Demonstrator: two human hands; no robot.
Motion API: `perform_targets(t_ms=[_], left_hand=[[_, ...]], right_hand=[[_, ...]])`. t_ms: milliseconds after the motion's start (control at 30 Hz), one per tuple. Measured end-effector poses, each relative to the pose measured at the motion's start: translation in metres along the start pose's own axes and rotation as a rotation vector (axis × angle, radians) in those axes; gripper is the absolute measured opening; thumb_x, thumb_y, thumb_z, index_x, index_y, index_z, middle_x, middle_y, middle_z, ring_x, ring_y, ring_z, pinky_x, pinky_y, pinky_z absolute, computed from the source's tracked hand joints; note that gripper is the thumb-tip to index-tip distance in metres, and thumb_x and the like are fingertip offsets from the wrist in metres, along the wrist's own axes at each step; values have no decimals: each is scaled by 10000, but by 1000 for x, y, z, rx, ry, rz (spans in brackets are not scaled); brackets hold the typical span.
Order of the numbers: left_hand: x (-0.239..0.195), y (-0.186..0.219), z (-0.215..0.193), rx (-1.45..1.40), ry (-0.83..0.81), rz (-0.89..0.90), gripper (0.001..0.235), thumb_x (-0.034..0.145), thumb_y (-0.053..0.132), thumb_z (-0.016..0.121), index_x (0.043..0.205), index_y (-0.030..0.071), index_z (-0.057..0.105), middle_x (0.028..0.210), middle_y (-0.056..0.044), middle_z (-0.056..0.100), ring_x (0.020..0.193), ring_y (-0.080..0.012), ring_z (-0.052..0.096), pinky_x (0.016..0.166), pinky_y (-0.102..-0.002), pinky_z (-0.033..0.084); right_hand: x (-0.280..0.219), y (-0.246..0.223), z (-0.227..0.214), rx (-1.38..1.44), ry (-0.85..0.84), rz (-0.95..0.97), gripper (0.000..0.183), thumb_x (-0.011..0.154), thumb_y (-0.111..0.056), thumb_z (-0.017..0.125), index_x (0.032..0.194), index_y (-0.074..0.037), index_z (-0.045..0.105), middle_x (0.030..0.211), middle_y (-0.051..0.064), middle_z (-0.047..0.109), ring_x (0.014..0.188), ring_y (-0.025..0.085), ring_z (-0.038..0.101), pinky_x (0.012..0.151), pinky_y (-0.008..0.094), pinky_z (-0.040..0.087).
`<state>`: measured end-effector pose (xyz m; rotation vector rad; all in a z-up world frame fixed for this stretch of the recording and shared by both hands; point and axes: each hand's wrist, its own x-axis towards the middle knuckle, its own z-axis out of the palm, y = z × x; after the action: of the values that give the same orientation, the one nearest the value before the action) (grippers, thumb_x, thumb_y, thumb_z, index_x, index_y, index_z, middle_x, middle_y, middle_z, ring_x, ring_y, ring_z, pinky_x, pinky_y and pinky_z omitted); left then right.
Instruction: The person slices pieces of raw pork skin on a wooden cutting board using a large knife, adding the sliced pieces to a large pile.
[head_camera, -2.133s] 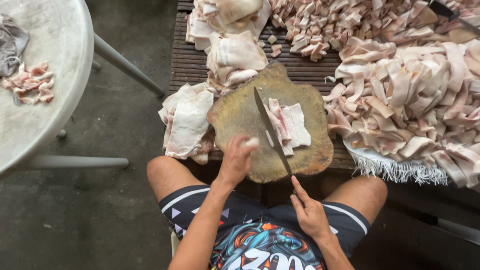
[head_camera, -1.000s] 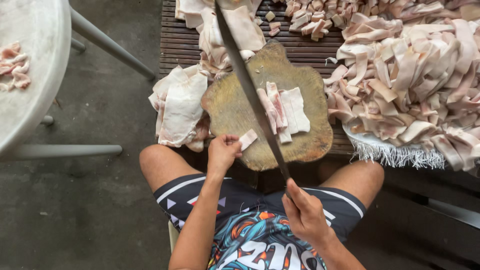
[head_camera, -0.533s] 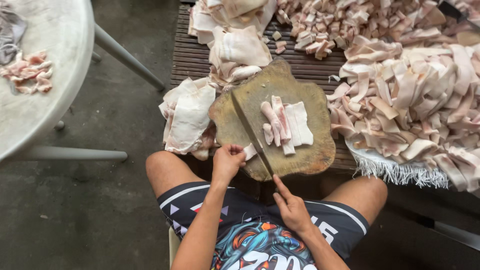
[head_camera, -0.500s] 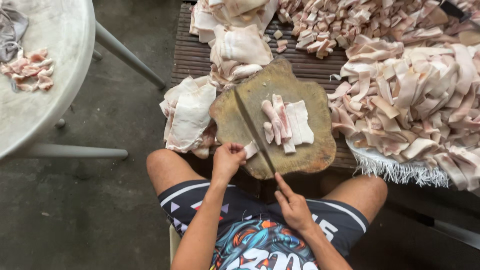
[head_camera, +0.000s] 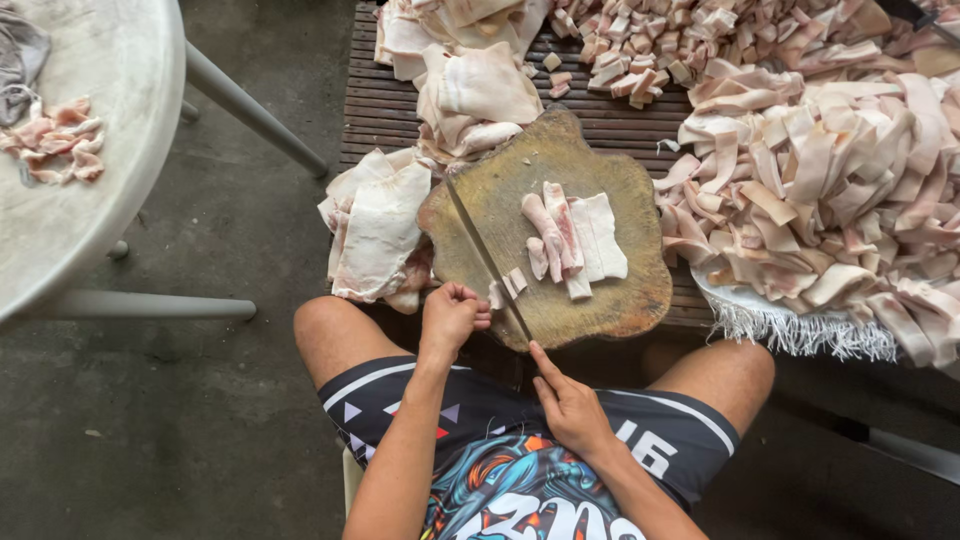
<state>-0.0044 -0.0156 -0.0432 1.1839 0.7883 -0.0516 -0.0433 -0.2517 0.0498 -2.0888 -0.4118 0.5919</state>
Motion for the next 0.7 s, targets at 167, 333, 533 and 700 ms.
perform_targets(t_ms=[167,333,533,700], left_hand=[[-2,12,1,48,5,-31,85,873,-80,525,931,-41,572,820,-189,712,628,-232,703,559,-330,617],[-4,7,-3,30,-4,-23,83,877,-73,512,928,-42,569,825,-180,718,644,-218,711,572,-324,627],[-2,7,-3,21,72,27,79,877,-85,515,906,-35,568,772,-161,680,621,-224,697,545,-332,614],[-15,19,9,161,98,119,194,905,91,614,1020,-65,625,785,-152,706,645,-246,716,574,-335,605]], right_hand=[[-17,4,-21,66,153,-296,626,977,-53,606,1564,-176,430,856,123,704,685,202,681,681,317,553],[-42,8,-33,234,209,-535,687,1026,16,620,1604,-197,314,756,8,621,609,114,594,618,222,544],[-5,16,5,-84,136,-241,630,960,-88,637,1548,-214,449,849,173,699,712,297,690,659,362,533],[-8,26,3,-107,38,-63,598,976,-178,595,1553,-233,451,799,176,687,726,313,692,701,391,536]])
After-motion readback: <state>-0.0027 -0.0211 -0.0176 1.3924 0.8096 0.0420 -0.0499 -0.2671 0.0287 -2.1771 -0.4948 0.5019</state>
